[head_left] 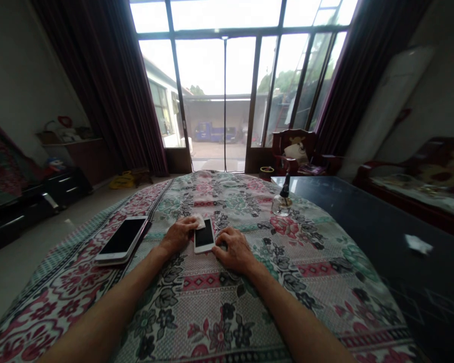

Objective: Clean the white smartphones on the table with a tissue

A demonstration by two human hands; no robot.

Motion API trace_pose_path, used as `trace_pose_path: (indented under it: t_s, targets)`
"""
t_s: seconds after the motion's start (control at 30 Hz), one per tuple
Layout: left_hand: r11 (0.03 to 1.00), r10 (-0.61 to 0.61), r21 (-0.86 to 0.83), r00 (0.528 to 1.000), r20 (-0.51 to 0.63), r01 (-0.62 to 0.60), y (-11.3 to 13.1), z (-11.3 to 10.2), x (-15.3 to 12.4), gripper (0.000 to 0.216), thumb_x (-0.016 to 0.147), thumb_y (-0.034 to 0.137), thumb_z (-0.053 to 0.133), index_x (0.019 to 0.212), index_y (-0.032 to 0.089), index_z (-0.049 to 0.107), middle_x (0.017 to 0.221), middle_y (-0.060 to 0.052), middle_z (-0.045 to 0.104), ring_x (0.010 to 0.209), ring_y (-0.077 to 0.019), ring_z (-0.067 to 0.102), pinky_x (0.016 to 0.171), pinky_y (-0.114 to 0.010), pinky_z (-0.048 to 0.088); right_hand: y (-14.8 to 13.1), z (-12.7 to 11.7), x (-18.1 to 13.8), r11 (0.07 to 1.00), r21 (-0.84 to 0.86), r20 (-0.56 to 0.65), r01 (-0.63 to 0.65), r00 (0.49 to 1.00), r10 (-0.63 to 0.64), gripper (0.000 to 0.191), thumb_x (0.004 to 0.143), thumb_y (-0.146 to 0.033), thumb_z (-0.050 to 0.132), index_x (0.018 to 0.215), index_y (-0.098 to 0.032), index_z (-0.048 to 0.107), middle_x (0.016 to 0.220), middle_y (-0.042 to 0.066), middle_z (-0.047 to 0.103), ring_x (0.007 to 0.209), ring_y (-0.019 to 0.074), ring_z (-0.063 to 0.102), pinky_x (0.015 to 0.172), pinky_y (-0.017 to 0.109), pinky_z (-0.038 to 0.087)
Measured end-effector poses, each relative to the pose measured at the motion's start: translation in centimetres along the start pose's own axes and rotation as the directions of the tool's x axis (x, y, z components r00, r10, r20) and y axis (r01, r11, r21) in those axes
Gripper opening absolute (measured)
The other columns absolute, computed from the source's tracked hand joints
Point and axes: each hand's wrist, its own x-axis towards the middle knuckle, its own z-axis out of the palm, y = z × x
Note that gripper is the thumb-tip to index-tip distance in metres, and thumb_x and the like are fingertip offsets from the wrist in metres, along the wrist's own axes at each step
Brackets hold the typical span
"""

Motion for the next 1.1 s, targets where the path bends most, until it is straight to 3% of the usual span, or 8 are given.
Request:
trace_pose_path:
  t_s: [0.17, 0.4, 0.87, 1.1]
  targets:
    - [0.990, 0.128, -0.059, 0.990, 0.060, -0.124, 1.3, -2.1, -2.7, 0.036, 0.084, 0.010, 0.046, 0.107, 0.025, 0.069, 0.122, -0.007, 0.064, 0.110, -0.0214, 0.058, 0.093, -0.038, 0.049, 0.1, -0.2, 0.1, 1.000, 0.001, 0.025, 0.004, 1.000, -0.004, 0.010, 0.077, -0.029, 0.069, 0.082, -0.021, 0.067, 0.100, 0.004, 0.061, 0.098, 0.0198, 0.054, 0.090, 0.035, 0.037]
    - [0.980, 0.192, -0.070, 0.975, 0.114, -0.185, 2.1, -3.7, -5.5, 0.043, 0.083, 0.005, 0.040, 0.110, 0.025, 0.068, 0.125, -0.006, 0.062, 0.108, -0.0199, 0.058, 0.089, -0.034, 0.051, 0.4, 0.0, 0.0, 1.000, 0.000, 0.033, 0.020, 0.999, -0.020, 0.009, 0.075, -0.024, 0.067, 0.084, -0.022, 0.067, 0.101, 0.004, 0.060, 0.100, 0.0195, 0.052, 0.090, 0.035, 0.036]
    - [0.940, 0.323, 0.050, 0.928, 0.187, -0.338, 5.7, -3.4, -1.9, 0.029, 0.090, 0.011, 0.046, 0.110, 0.022, 0.063, 0.120, -0.007, 0.062, 0.104, -0.0204, 0.059, 0.091, -0.038, 0.052, 0.4, 0.0, 0.1, 1.000, -0.001, 0.037, 0.013, 0.999, -0.013, 0.009, 0.074, -0.022, 0.068, 0.082, -0.023, 0.068, 0.102, 0.003, 0.061, 0.099, 0.0196, 0.052, 0.091, 0.035, 0.037]
    - [0.943, 0.321, 0.039, 0.933, 0.165, -0.331, 4.4, -4.4, -4.1, 0.035, 0.090, 0.009, 0.043, 0.112, 0.025, 0.063, 0.125, -0.005, 0.060, 0.107, -0.0193, 0.057, 0.087, -0.033, 0.053, 0.5, 0.1, 0.0, 1.000, 0.016, 0.023, 0.015, 1.000, -0.016, 0.010, 0.074, -0.025, 0.069, 0.083, -0.022, 0.069, 0.103, 0.003, 0.061, 0.099, 0.0196, 0.052, 0.091, 0.036, 0.037]
